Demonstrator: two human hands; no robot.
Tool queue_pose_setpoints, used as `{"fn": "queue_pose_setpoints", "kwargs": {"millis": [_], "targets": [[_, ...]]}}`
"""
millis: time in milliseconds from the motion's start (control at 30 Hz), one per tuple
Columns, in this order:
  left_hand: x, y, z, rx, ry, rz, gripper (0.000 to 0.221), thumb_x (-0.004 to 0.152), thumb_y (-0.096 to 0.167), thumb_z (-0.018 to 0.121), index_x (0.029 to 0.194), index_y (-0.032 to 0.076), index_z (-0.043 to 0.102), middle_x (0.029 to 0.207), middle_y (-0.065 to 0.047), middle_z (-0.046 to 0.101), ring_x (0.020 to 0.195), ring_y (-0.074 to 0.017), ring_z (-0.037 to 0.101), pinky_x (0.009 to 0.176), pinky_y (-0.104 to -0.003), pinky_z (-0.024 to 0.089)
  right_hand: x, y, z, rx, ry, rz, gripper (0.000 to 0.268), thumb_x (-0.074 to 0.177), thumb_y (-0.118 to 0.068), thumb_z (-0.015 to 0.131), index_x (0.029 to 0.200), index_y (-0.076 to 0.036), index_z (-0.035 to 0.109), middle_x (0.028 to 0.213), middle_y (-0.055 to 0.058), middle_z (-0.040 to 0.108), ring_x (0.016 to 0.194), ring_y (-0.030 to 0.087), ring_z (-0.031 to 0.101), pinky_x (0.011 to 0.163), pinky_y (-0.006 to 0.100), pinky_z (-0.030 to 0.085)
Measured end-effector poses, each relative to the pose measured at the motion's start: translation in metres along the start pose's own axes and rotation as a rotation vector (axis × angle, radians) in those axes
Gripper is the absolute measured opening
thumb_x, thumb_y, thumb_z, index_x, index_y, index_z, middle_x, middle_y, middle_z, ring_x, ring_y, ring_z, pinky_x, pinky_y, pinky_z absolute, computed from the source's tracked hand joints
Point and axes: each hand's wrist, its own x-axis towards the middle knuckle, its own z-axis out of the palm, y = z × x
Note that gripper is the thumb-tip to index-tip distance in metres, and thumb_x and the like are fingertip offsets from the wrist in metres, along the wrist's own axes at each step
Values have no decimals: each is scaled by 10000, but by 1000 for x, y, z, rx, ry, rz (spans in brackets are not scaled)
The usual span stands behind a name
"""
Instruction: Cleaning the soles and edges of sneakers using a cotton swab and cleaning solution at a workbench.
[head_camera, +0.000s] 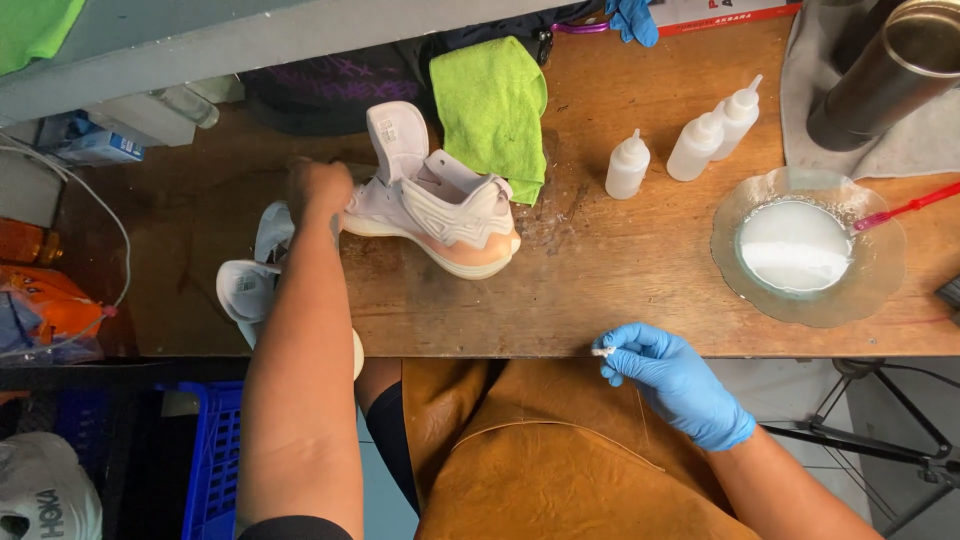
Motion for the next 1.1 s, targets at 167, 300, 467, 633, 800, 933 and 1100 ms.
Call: {"fn": "queue_pose_setpoints", "kwargs": {"millis": [167, 300, 467, 633, 800, 933, 1100], "targets": [[63, -36, 25, -158, 57, -97, 498, 942, 336, 568, 1309, 8, 494, 1221, -265, 610, 1076, -470, 656, 528, -501, 614, 1, 1, 1, -88, 54, -10, 105, 866, 76, 763, 960, 31, 746, 853, 175, 744, 758, 254, 690, 667, 344, 541], [22, -28, -3, -422, 31, -33, 475, 933, 281, 626, 1314, 18, 518, 1205, -301, 558, 1027, -519, 632, 378, -523, 621, 1, -12, 16, -172, 123, -40, 119, 865, 58, 778, 981, 49, 754, 914, 189, 762, 835, 253, 709, 750, 381, 580], [-86, -28, -38, -486, 204, -25, 471, 867, 282, 682, 1293, 89, 632, 1259, -235, 508, 1120, -434, 578, 358, -396, 622, 8, -42, 44, -266, 223, -96, 108, 911, -13, 761, 1018, -3, 776, 928, 160, 778, 869, 222, 718, 844, 368, 586], [-126, -73, -10, -436, 342, -32, 361, 821, 233, 655, 1154, 102, 703, 1279, -131, 499, 1162, -369, 547, 442, -366, 652, 33, -48, 58, -402, 280, -127, 88, 928, -100, 782, 1012, -79, 798, 989, 125, 795, 934, 196, 745, 901, 360, 585], [-150, -76, -2, -351, 504, 120, 236, 874, 161, 661, 1093, 105, 731, 1181, -74, 599, 1144, -335, 615, 822, -417, 625, 81, -63, 78, -675, 323, -289, 167, 896, -258, 848, 1055, -249, 796, 986, -27, 784, 933, 107, 749, 912, 292, 583], [-154, -66, -3, -337, 518, 161, 273, 876, 112, 599, 1109, 92, 740, 1150, -75, 595, 1141, -294, 614, 868, -402, 561, 104, -50, 90, -688, 269, -399, 196, 871, -141, 838, 1061, -172, 799, 962, 33, 777, 919, 152, 740, 902, 359, 595], [-159, -59, -5, -272, 450, -46, 342, 868, 221, 512, 1095, 208, 767, 1126, 91, 650, 1036, -242, 676, 895, -444, 541, 109, -52, 87, -880, 268, -516, 127, 883, -160, 856, 1003, -192, 831, 928, 46, 768, 868, 208, 752, 795, 325, 605]]}}
